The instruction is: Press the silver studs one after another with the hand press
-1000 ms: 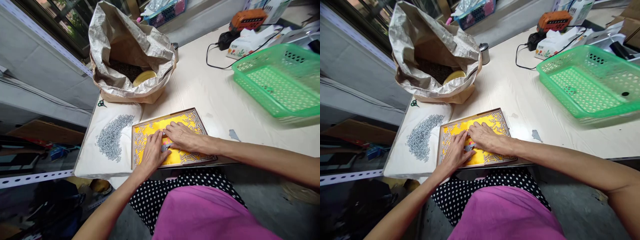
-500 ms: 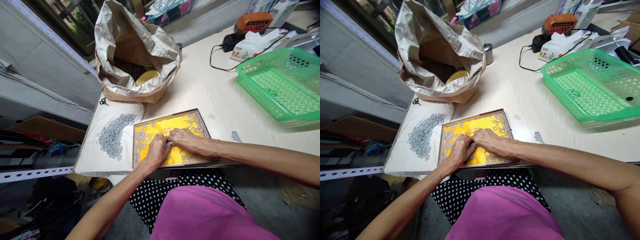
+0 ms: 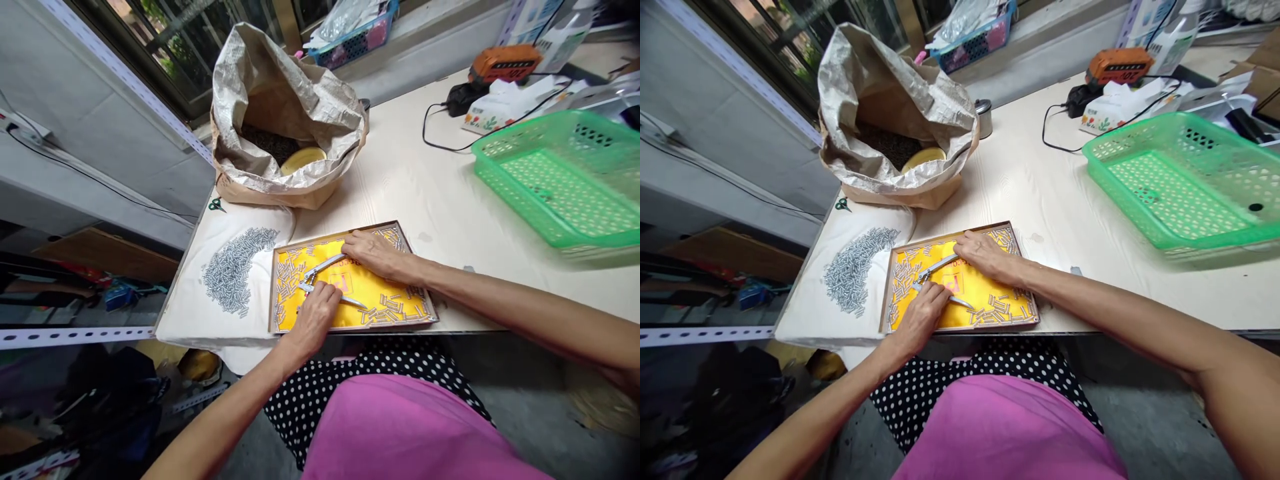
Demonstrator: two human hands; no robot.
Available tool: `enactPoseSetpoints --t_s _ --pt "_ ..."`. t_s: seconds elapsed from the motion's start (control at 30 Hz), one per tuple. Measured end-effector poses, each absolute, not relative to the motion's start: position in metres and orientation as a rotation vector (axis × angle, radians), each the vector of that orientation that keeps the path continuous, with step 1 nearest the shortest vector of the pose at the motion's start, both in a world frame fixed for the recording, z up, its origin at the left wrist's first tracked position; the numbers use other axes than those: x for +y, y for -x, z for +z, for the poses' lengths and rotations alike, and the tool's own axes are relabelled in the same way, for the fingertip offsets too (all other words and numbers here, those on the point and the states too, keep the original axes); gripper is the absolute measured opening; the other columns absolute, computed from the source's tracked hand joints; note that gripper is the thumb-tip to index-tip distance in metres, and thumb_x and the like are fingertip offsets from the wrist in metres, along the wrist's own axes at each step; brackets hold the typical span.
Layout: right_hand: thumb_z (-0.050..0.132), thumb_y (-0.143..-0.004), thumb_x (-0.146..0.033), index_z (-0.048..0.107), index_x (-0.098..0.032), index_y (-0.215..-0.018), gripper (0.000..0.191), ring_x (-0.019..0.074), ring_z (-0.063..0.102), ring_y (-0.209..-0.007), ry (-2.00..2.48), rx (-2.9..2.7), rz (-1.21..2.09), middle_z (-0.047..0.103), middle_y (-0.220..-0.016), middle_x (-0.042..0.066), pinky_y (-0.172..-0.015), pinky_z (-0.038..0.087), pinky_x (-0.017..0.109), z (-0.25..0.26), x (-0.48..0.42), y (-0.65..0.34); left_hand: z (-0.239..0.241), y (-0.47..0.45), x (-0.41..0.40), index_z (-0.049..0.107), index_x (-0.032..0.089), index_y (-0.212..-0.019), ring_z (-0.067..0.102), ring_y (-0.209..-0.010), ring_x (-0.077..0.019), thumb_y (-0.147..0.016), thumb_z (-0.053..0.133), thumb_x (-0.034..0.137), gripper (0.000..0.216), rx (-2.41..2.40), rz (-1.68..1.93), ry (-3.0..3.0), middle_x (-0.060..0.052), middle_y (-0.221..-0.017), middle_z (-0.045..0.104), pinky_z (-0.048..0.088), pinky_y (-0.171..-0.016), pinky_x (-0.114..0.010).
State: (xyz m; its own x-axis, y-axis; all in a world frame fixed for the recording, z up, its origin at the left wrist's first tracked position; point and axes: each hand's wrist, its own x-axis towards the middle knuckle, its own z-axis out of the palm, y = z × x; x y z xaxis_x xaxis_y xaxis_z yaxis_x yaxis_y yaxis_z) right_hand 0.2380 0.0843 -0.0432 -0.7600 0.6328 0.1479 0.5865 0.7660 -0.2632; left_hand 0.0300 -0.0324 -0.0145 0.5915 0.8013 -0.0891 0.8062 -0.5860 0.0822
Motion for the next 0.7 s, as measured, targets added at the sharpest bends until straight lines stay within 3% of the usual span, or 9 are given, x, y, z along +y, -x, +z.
enactPoseSetpoints --t_s 0.2,0.4,0.53,0.63,0.7 --pt "0.032 -0.101 -0.019 0.056 -0.019 -0.092 0.026 0.0233 0.049 -0.086 0.954 -2.524 0.369 0.062 -0.097 0.011 -0.077 0.040 0.035 -0.033 0.085 -0.233 0.013 -0.006 -0.020 0.059 0.014 -0.113 0.053 -0.105 -0.0240 -0.102 0.033 0.013 0.028 1.248 0.059 -2.803 -0.011 -0.109 0.063 0.052 -0.093 -0.039" --pt "0.027 -0.102 -0.022 0.054 -0.019 -0.094 0.028 0.0223 0.050 -0.083 0.872 -2.490 0.433 0.060 -0.095 0.011 -0.077 0.041 0.036 -0.033 0.086 -0.238 0.010 -0.036 -0.032 0.060 0.013 -0.114 0.056 -0.101 -0.0240 -0.101 0.041 0.015 0.023 1.276 0.086 -2.794 -0.011 -0.103 0.064 0.053 -0.087 -0.037" --pt "0.030 -0.103 -0.033 0.055 -0.021 -0.097 0.028 0.0223 0.054 -0.085 0.803 -2.407 0.574 0.060 -0.094 0.010 -0.078 0.045 0.037 -0.043 0.093 -0.254 0.008 -0.035 -0.048 0.060 0.016 -0.119 0.057 -0.108 -0.0228 -0.102 0.042 0.017 0.025 1.449 0.407 -2.687 -0.011 -0.111 0.064 0.052 -0.091 -0.038" --pt "0.033 -0.101 -0.040 0.054 -0.023 -0.098 0.027 0.0234 0.056 -0.085 0.951 -2.305 0.531 0.061 -0.094 0.009 -0.078 0.046 0.040 -0.038 0.104 -0.273 0.003 -0.015 -0.056 0.064 0.018 -0.103 0.058 -0.094 -0.0226 -0.102 0.048 0.027 0.019 1.866 0.560 -2.512 -0.009 -0.098 0.066 0.052 -0.083 -0.038" --pt "0.034 -0.100 -0.041 0.053 -0.025 -0.096 0.025 0.0235 0.056 -0.083 1.059 -2.247 0.488 0.060 -0.092 0.009 -0.078 0.047 0.041 -0.029 0.111 -0.287 -0.006 -0.004 -0.058 0.064 0.018 -0.091 0.056 -0.088 -0.0238 -0.097 0.059 0.035 0.019 1.988 0.436 -2.434 -0.008 -0.088 0.065 0.051 -0.077 -0.038"
